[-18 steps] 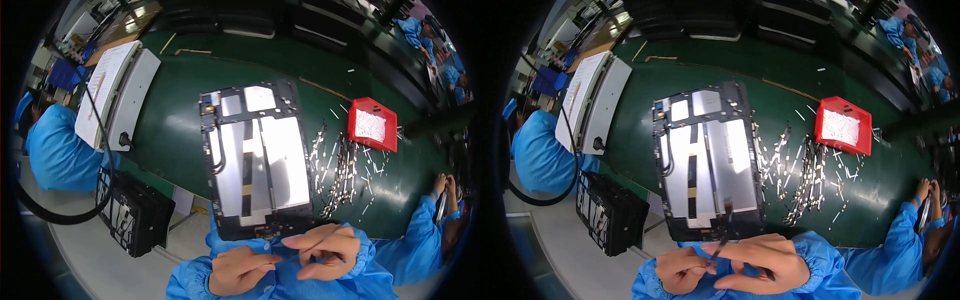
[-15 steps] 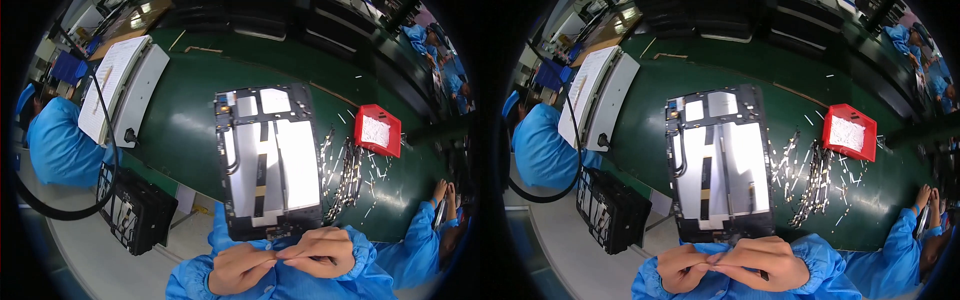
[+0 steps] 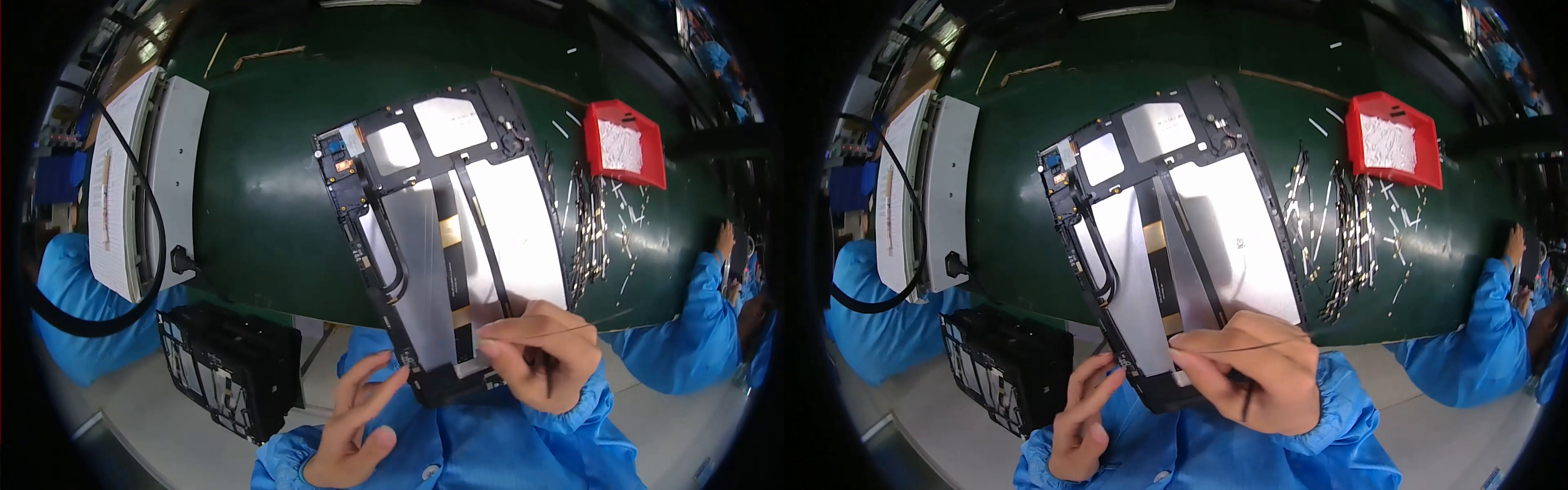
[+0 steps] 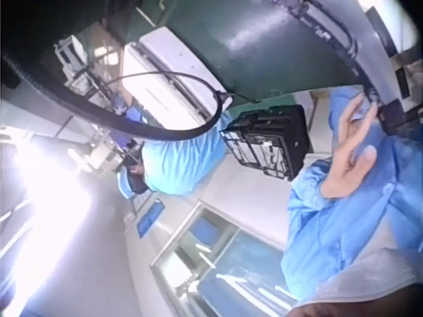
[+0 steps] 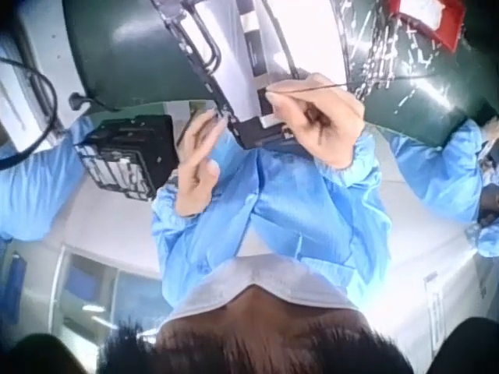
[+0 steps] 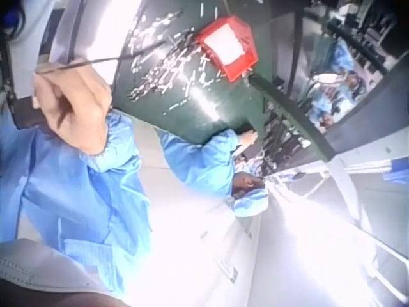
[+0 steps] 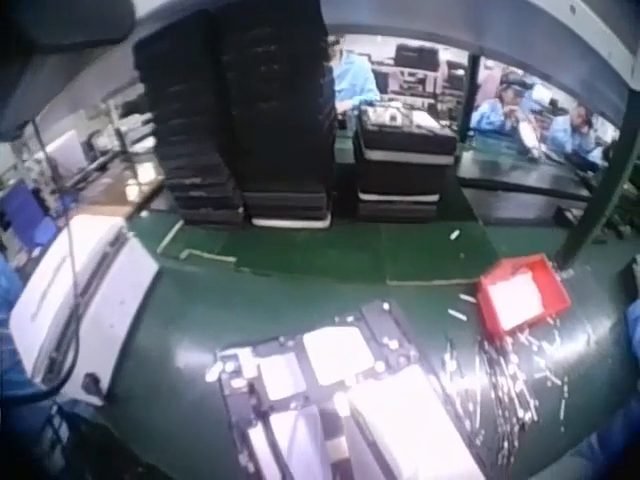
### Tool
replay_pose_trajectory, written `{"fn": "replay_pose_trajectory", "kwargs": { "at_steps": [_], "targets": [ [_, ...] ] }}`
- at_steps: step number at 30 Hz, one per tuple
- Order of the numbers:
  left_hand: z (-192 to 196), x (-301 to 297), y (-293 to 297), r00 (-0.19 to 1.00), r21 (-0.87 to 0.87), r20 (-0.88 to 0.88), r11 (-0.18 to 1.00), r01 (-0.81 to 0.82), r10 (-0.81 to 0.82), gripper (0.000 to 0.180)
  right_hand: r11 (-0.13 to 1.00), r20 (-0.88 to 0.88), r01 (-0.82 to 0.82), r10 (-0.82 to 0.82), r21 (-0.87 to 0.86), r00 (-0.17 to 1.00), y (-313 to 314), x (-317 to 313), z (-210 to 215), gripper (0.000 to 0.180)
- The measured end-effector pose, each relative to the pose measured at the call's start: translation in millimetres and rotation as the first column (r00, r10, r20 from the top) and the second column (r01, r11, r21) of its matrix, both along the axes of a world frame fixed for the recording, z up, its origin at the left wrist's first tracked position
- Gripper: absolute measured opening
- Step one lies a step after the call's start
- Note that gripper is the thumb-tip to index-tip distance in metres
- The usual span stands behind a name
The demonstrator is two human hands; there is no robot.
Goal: The person assembles internal components into a tablet frame by hand, connecting ribbon cables and securing a battery with an adhesive strip.
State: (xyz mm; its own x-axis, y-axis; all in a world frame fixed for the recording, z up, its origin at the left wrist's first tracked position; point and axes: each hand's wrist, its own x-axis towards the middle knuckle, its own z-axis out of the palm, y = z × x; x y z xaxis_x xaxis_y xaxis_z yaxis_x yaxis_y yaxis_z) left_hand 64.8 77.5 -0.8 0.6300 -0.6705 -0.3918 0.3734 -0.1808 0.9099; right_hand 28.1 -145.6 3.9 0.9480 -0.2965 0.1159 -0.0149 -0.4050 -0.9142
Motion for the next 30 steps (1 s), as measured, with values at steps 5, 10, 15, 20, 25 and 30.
{"fn": "replay_pose_trajectory", "kwargs": {
  "at_steps": [5,10,15,20,25,30],
  "targets": [
    [2,0,-2,0.98,-0.065,-0.17,0.994,0.09,-0.1,0.083,0.999,0.092,0.035,-0.035,0.007,0.995,0,0,-8,0.012],
    [-4,-8,4,0.929,-0.177,-0.364,0.975,-0.134,0.062,0.082,0.998,0.115,0.061,-0.059,-0.014,0.992,8,0,-15,0.013],
    [-33,-19,-1,0.859,-0.297,-0.391,0.838,-0.458,0.331,0.043,0.993,0.021,-0.002,0.005,-0.115,1.0,15,-1,-7,0.01],
    [-47,-21,-18,0.851,-0.282,0.069,0.829,-0.484,0.52,0.014,0.937,-0.054,-0.343,0.34,-0.063,0.939,21,-3,1,0.01],
    [-54,-13,-27,0.855,-0.247,0.18,0.864,-0.439,0.486,0.014,0.93,-0.144,-0.314,0.29,-0.189,0.946,22,3,-2,0.014],
    [-58,-6,-34,0.866,-0.257,0.136,0.862,-0.438,0.481,0.038,0.931,-0.178,-0.292,0.256,-0.22,0.95,22,5,0,0.016]
  ]
}}
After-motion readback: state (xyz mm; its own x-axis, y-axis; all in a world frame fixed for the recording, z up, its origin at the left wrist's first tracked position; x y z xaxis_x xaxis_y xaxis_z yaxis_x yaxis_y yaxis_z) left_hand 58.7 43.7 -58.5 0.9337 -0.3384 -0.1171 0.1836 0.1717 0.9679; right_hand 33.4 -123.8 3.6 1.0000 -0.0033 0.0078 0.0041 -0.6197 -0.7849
